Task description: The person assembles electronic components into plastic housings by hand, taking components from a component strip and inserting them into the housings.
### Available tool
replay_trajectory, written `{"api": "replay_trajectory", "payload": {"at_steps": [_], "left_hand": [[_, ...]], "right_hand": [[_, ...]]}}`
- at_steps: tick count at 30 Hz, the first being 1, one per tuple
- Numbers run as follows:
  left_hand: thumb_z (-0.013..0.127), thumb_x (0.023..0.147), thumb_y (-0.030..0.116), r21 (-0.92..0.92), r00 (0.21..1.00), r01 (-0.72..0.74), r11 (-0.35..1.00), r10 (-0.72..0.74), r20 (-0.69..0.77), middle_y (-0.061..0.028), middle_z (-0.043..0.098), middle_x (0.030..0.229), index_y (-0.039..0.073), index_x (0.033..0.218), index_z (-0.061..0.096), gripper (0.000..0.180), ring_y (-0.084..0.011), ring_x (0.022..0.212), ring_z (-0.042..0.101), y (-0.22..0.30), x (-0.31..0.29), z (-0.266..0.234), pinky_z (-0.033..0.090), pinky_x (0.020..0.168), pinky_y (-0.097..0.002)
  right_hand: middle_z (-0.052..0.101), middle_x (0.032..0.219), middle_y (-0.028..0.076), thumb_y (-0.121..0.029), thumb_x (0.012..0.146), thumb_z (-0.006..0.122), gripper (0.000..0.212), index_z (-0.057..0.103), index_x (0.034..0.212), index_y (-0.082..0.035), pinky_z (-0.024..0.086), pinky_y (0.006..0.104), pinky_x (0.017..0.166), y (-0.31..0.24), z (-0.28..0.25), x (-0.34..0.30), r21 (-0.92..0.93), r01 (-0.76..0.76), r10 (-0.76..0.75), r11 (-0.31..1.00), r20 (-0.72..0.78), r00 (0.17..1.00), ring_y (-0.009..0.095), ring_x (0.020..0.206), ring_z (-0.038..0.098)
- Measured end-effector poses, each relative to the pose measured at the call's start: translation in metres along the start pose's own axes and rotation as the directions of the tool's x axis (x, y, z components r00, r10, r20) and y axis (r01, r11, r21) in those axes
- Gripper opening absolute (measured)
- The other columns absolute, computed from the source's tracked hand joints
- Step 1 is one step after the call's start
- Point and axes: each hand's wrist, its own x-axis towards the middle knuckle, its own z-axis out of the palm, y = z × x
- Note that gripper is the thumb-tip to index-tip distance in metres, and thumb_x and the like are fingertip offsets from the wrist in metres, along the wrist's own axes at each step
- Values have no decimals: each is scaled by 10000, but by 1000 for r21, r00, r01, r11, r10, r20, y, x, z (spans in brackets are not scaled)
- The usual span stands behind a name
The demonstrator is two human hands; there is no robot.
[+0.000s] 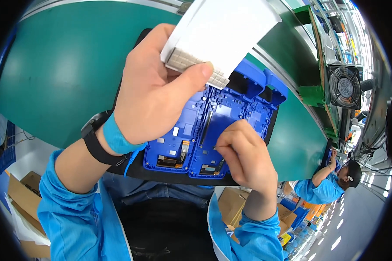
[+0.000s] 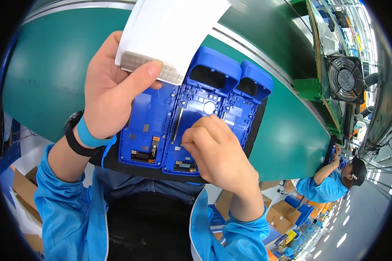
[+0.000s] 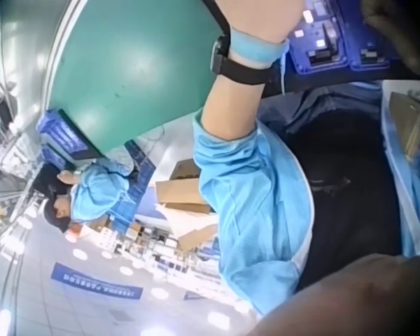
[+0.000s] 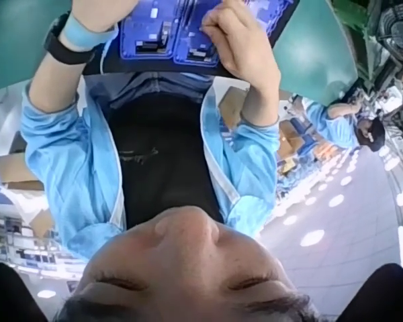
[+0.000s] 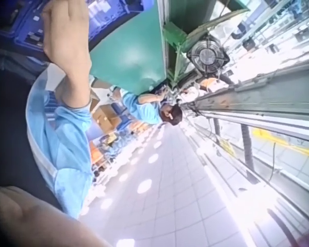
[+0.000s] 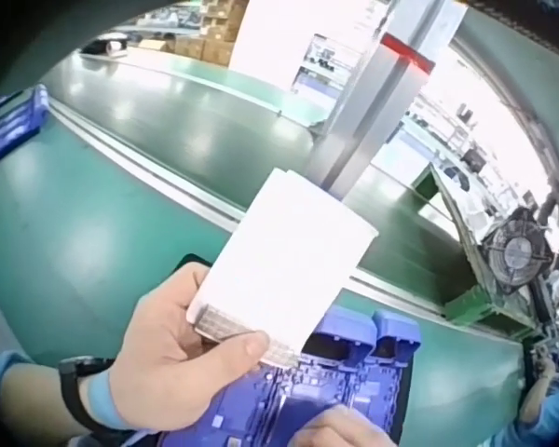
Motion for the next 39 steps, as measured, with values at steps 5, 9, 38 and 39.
{"api": "replay_trajectory", "payload": {"at_steps": [5, 9, 38, 39], "left_hand": [[661, 912, 76, 82, 999, -43, 996, 41, 29, -113, 656, 1076, -23, 1196, 498, 343, -148, 949, 664, -4, 1, 1, 565, 766, -267], [658, 912, 77, 110, 996, -70, 991, 64, 56, -125, 656, 1072, -30, 1212, 490, 361, -160, 962, 669, -6, 3, -2, 575, 771, -273], [626, 888, -18, -31, 988, 114, 993, -110, 106, -120, 631, 978, -60, 1098, 502, 247, -86, 850, 618, 19, 4, -2, 510, 700, -230], [626, 888, -17, -23, 988, 116, 993, -113, 103, -120, 631, 975, -62, 1096, 502, 246, -87, 849, 619, 20, 4, -2, 511, 700, -233]], "right_hand": [[567, 835, 94, 41, 742, 685, 165, 584, 853, -28, 431, 364, 694, -2, 1, 1, -134, 20, 7, 991, 201, 979, 291, 767, 534], [563, 837, 87, 35, 733, 688, 169, 589, 852, -33, 423, 371, 690, -2, 2, 2, -174, 26, 15, 984, 228, 974, 291, 759, 514], [572, 810, 99, 34, 702, 728, 184, 594, 818, -16, 425, 372, 659, -3, 15, -8, -249, 20, -3, 968, 69, 998, 282, 737, 522], [564, 808, 100, 39, 702, 721, 183, 588, 816, -15, 424, 370, 663, -2, 14, -11, -230, 15, 1, 973, 70, 998, 283, 742, 517]]}}
